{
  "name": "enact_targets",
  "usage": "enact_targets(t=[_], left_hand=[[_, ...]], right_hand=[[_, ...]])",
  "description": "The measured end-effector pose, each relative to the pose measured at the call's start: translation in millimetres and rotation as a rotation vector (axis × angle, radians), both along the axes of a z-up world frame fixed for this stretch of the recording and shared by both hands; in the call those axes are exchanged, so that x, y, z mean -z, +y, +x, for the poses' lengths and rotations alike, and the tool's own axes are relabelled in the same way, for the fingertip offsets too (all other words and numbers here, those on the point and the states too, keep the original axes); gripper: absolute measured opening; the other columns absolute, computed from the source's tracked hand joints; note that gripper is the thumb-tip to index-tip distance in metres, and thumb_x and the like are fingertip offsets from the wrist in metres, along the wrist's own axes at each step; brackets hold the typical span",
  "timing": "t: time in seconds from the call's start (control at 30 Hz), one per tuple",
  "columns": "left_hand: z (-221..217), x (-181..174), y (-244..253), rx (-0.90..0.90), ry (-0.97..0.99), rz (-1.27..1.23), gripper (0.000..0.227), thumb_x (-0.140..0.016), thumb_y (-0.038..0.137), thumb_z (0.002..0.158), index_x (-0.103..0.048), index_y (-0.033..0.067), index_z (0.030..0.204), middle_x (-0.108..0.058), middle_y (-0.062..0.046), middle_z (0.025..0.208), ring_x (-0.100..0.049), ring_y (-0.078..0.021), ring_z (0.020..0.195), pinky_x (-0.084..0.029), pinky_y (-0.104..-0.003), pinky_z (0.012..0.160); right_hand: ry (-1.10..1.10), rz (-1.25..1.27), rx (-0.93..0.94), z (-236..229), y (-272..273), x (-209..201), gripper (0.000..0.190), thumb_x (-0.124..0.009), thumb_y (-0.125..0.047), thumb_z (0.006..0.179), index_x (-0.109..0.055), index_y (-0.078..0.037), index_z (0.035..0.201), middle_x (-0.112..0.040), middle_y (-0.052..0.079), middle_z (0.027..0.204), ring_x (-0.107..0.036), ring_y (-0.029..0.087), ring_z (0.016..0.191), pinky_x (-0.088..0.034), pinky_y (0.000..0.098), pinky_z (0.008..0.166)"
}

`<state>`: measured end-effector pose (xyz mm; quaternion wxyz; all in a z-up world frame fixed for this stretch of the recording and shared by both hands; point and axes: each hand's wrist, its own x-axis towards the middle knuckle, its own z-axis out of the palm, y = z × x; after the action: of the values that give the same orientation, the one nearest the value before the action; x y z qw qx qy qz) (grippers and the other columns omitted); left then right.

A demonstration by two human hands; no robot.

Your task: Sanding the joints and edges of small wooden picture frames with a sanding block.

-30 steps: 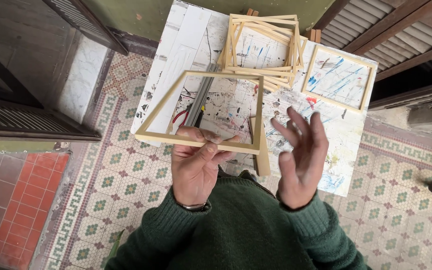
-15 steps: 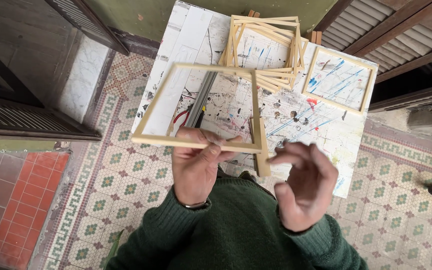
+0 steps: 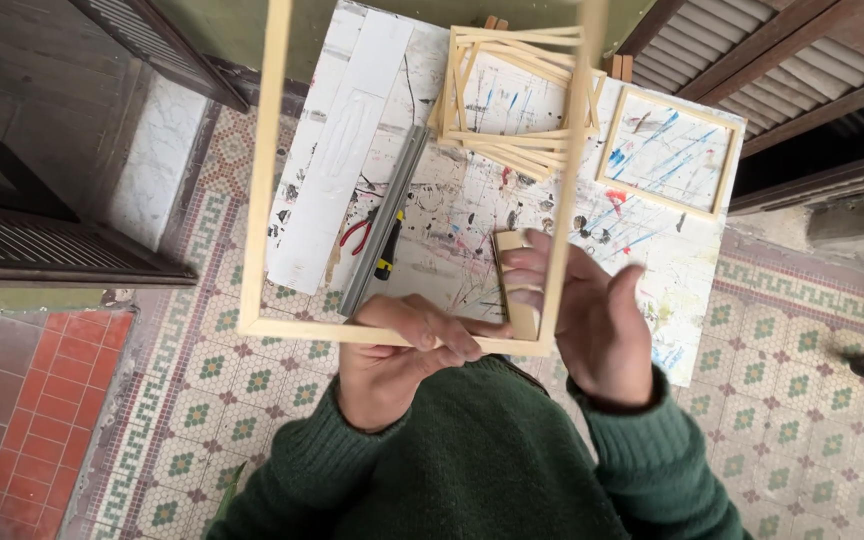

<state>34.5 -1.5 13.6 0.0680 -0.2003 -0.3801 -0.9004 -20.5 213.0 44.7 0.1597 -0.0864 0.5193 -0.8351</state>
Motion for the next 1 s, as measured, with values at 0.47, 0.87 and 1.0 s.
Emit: enact_targets(t=[0.47, 0.87, 1.0], left_hand=[[-28.1, 0.0, -30.1, 0.155, -0.288, 0.142, 0.054, -0.053, -0.01, 0.103, -0.042, 0.0035, 0.154, -0.071, -0.014, 0.11, -0.073, -0.0241, 0.098, -0.068, -0.048, 0.088], [-50.6, -42.7, -44.4, 0.19, 0.299, -1.291, 0.046, -0.055, 0.005, 0.103, -0.052, 0.0079, 0.149, -0.072, -0.006, 0.093, -0.063, -0.0129, 0.063, -0.056, -0.029, 0.053], [-49.8, -51.4, -55.3, 0.077, 0.383, -1.259, 0.059, -0.072, 0.012, 0.095, -0.05, 0.0033, 0.149, -0.074, -0.008, 0.099, -0.071, -0.0184, 0.079, -0.061, -0.04, 0.071]], right_hand=[[0.223, 0.532, -0.505, -17.8, 52.5, 12.0, 0.077, -0.03, -0.064, 0.101, -0.064, -0.003, 0.133, -0.074, 0.014, 0.124, -0.076, 0.022, 0.096, -0.062, 0.0372, 0.079], [1.432, 1.235, 0.268, -41.0, 29.5, -55.9, 0.083, -0.067, -0.047, 0.08, -0.046, 0.02, 0.124, -0.053, 0.037, 0.129, -0.05, 0.053, 0.122, -0.039, 0.0566, 0.111], [0.884, 0.833, -0.14, -31.9, 47.9, -7.7, 0.044, -0.064, -0.042, 0.096, -0.069, -0.005, 0.12, -0.069, 0.013, 0.133, -0.068, 0.03, 0.127, -0.056, 0.0457, 0.111]])
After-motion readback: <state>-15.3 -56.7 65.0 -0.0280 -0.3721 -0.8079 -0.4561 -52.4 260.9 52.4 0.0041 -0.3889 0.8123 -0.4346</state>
